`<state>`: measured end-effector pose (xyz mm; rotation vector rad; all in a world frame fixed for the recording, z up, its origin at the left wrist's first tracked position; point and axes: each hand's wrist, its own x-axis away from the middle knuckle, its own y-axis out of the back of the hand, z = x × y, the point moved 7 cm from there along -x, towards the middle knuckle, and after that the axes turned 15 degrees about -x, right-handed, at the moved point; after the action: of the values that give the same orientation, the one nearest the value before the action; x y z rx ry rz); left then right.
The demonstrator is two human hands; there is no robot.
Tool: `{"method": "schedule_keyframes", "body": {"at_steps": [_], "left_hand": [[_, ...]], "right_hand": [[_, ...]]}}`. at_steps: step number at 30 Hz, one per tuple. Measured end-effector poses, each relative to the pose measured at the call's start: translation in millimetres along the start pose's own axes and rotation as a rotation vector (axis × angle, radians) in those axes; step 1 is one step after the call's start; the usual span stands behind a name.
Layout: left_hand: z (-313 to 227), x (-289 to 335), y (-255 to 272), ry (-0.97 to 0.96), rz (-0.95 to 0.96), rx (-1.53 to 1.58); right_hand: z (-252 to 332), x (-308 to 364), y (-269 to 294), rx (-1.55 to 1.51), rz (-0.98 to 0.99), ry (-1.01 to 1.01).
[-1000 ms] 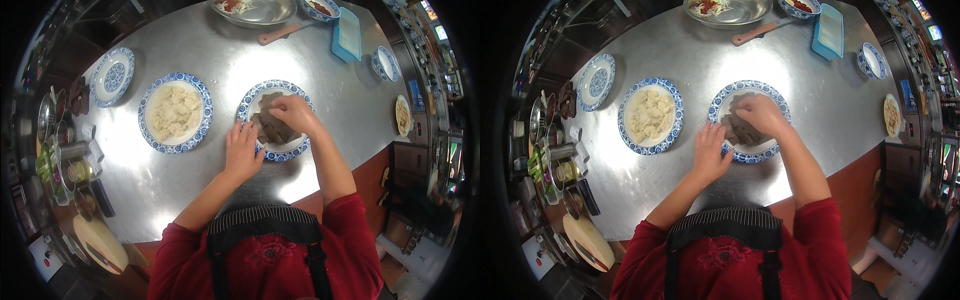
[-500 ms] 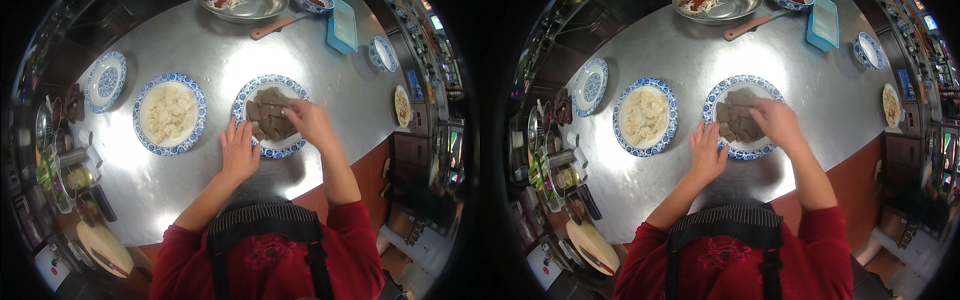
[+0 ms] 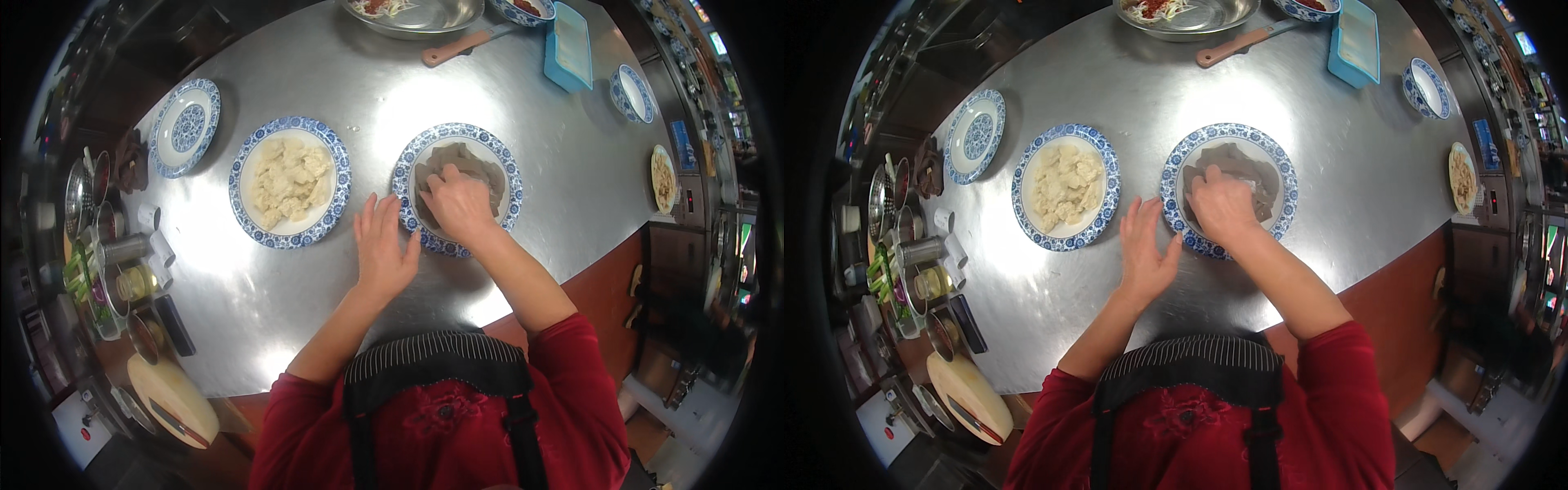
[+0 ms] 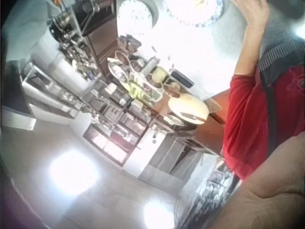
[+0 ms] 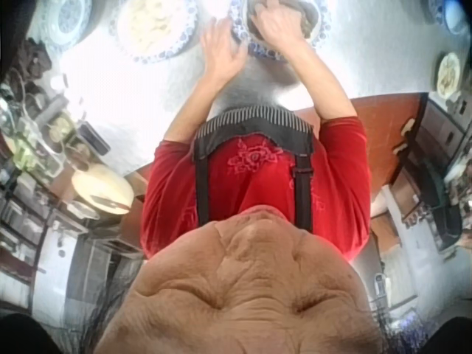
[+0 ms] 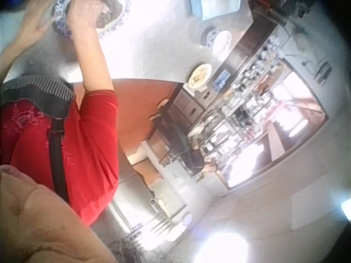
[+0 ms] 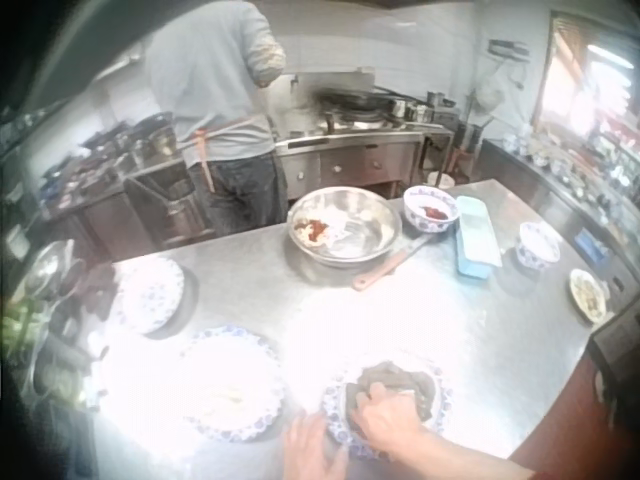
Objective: The person assembles noodle bowls in a commercial kitchen. They place cooked noodles and toppings into bowls, add chopped green onions and other garnishes, and arrange the bowls on the counter. The person also handles order tickets and moves between workstations.
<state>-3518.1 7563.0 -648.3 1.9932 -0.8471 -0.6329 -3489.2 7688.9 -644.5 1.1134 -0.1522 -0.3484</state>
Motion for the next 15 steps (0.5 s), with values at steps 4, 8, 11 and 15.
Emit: {"method": "schedule_keyframes", "body": {"at_steps": [4, 8, 11, 15], "left_hand": [[8.1, -1.5, 5.8, -0.029, 0.017, 0.019], [4.9, -4.1, -0.9, -0.061, 0.115, -0.054], [-3.6, -4.2, -9.9, -0.107, 0.176, -0.149], [1.7, -8.1, -13.9, -0.026, 0.153, -0.079]], "right_hand": [[-12.7, -6.8, 1.9, -0.031, -0.015, -0.097], [-45.9, -6.9, 29.7, -0.036, -0.160, -0.344], [-47.1, 1.9, 37.4, -0.219, -0.194, -0.324], [-13.7, 17.8, 25.0, -0.198, -0.144, -0.070]]}}
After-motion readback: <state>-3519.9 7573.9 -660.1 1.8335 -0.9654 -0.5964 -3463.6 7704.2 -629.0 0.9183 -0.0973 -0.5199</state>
